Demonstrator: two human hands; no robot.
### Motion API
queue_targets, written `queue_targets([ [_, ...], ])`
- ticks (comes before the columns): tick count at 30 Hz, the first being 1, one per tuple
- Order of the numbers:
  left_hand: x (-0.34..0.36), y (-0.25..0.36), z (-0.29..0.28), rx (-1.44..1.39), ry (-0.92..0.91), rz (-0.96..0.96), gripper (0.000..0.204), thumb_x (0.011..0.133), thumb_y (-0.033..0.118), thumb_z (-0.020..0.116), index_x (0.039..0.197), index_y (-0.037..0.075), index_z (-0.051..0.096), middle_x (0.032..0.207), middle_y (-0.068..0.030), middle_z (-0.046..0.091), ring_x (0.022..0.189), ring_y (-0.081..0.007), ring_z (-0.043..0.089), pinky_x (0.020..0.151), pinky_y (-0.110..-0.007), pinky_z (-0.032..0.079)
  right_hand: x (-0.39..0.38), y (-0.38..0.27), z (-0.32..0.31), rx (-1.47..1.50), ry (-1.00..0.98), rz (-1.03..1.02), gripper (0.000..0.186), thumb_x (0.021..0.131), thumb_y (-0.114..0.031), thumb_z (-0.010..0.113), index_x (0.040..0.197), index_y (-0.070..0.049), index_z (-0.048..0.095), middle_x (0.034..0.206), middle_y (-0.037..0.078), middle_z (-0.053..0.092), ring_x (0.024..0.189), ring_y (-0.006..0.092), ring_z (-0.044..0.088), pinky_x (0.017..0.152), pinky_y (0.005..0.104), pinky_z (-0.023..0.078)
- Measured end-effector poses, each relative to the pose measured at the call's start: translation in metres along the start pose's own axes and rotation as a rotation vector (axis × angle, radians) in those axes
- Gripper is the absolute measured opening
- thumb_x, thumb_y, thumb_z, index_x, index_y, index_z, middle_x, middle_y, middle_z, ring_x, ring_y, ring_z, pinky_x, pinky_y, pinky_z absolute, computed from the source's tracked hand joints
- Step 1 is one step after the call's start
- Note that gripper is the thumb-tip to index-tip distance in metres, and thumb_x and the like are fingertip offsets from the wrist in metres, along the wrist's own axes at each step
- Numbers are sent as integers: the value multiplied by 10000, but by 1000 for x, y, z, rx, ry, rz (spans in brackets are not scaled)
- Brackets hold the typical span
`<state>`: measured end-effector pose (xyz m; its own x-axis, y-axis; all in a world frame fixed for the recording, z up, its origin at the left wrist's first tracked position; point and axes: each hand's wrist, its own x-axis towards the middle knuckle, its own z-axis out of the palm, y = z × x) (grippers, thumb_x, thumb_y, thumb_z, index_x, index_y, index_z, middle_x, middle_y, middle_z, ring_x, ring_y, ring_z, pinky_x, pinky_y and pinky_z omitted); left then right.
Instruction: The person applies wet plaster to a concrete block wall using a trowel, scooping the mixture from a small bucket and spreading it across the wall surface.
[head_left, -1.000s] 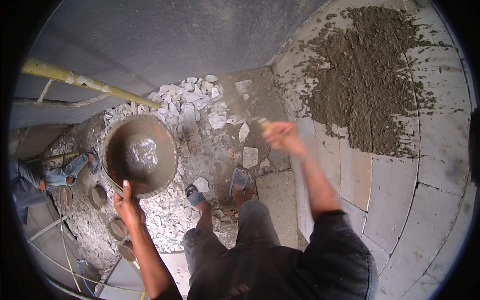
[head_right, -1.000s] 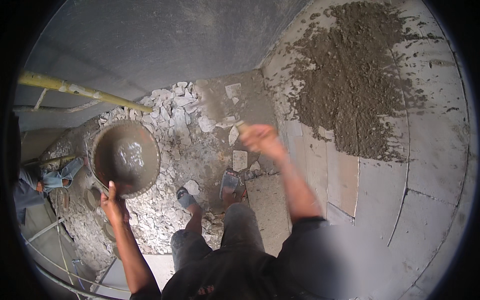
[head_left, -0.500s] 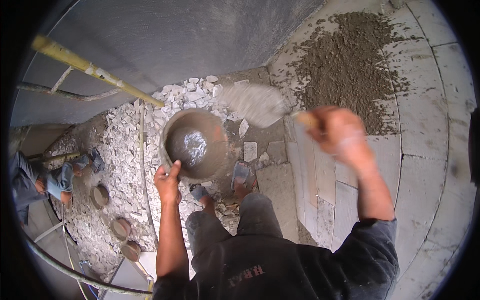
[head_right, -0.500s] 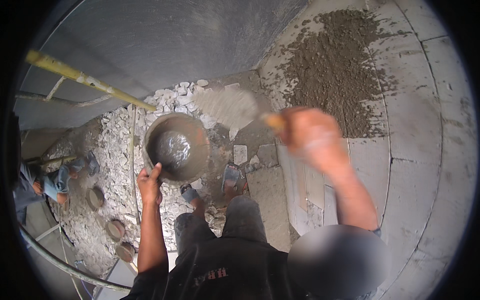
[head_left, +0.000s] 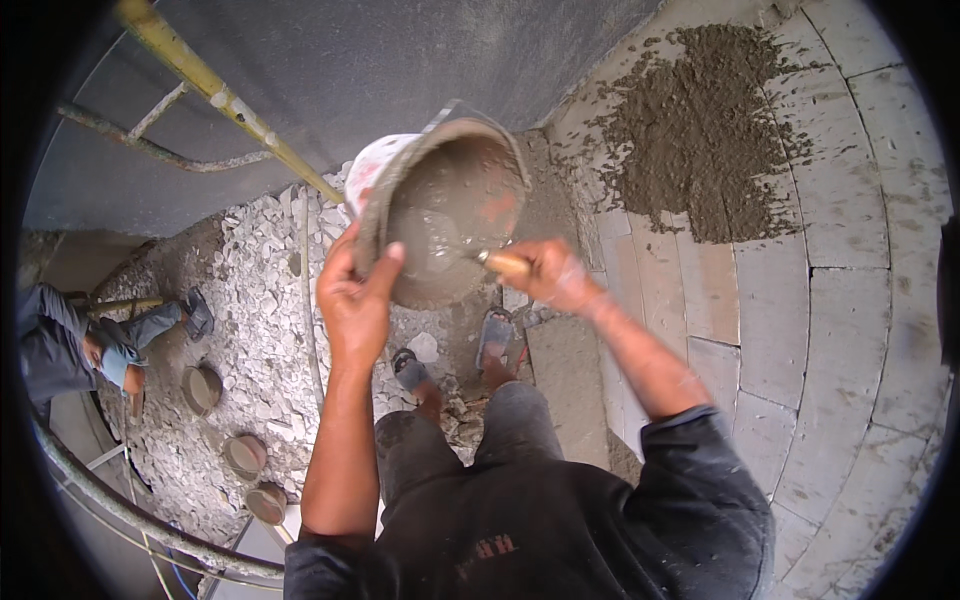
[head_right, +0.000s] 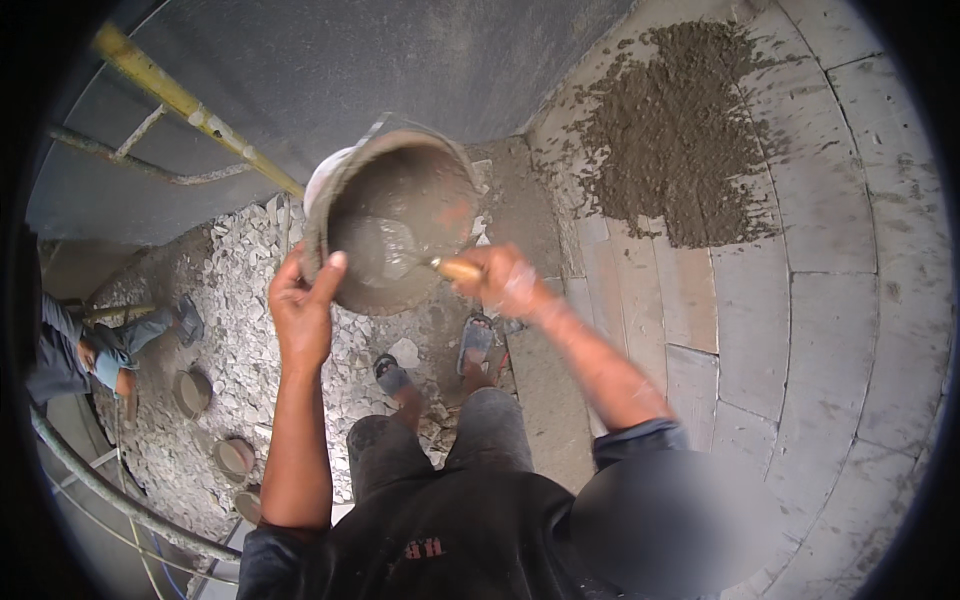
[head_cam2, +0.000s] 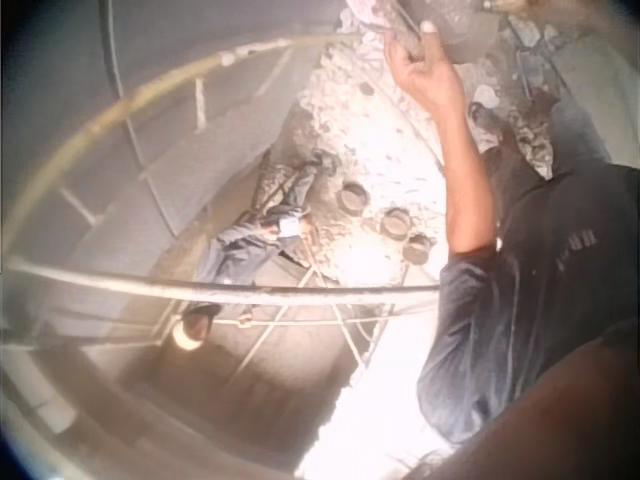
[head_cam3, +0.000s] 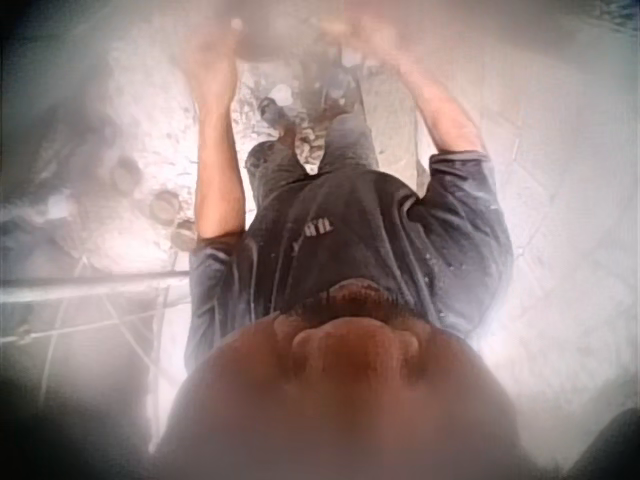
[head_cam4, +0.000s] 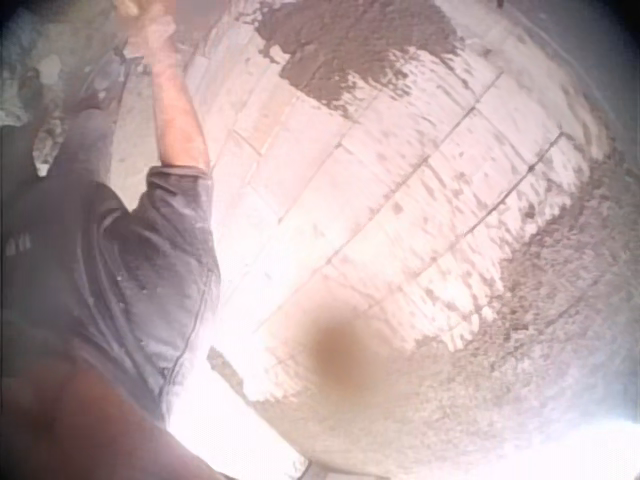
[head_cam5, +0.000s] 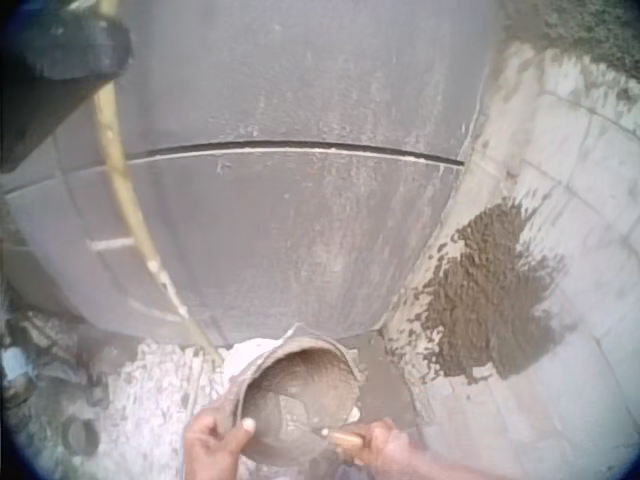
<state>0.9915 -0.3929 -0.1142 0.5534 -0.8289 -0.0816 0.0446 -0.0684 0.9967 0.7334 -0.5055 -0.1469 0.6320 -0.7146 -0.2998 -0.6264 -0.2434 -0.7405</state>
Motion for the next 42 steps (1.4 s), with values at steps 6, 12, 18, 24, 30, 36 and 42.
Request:
queue_targets([
  [6, -3, -61, -68, -191, 239, -201, 239, 961, 176, 752, 1118, 16, 668, 990, -69, 713, 910, -156, 665, 860, -335, 536, 2, 17, 71, 444, 87, -95, 315, 910, -126, 786, 1197, -13, 723, 999, 65, 755, 880, 108, 682, 763, 289, 555],
  [12, -32, -100, -83, -150, 439, -312, 222, 966, 183, 746, 1118, 57, 645, 1058, -75, 698, 950, -185, 669, 886, -402, 552, 28, 156, 81, 901, -90, 119, 389, 902, -181, 821, 1226, -3, 701, 996, 11, 742, 861, 78, 668, 726, 248, 558],
  [18, -58, -161, -69, -81, 524, -483, 127, 986, 162, 724, 1043, 65, 664, 938, -48, 714, 807, -172, 681, 773, -357, 580, 19, 366, -98, 452, 486, 505, 199, 961, -250, 721, 1003, -57, 703, 766, -24, 634, 629, 59, 557, 551, 237, 444],
  [24, -66, -143, -27, -102, 537, -559, 230, 952, 138, 768, 829, 134, 573, 729, 33, 581, 571, -84, 500, 507, -258, 399, -68, 150, -231, -29, 582, 371, 298, 967, -276, 723, 1056, 8, 711, 726, -46, 583, 603, 56, 464, 535, 244, 365],
  [30, -34, -117, 10, -37, 216, -508, 370, 880, 276, 857, 1035, 53, 605, 837, 24, 587, 665, -77, 499, 594, -254, 397, -59, 20, -137, -508, 286, 38, 190, 905, -171, 723, 1013, -17, 698, 781, 61, 647, 663, 177, 601, 572, 323, 440],
  [36, -10, -49, 40, 258, -35, -9, 266, 907, 174, 798, 1044, -40, 721, 1289, -174, 616, 1203, -243, 576, 1014, -356, 451, -5, -34, -66, -1097, 388, -232, 38, 849, -127, 642, 847, -88, 643, 818, 91, 666, 787, 244, 691, 685, 371, 526],
  [42, -12, -19, 30, 319, 27, 173, 198, 890, 128, 786, 946, -48, 715, 1365, -271, 577, 1299, -326, 553, 1038, -397, 440, -17, -63, -41, -1025, 399, -275, 38, 816, -115, 630, 848, -96, 623, 793, 95, 659, 758, 235, 689, 671, 377, 532],
])
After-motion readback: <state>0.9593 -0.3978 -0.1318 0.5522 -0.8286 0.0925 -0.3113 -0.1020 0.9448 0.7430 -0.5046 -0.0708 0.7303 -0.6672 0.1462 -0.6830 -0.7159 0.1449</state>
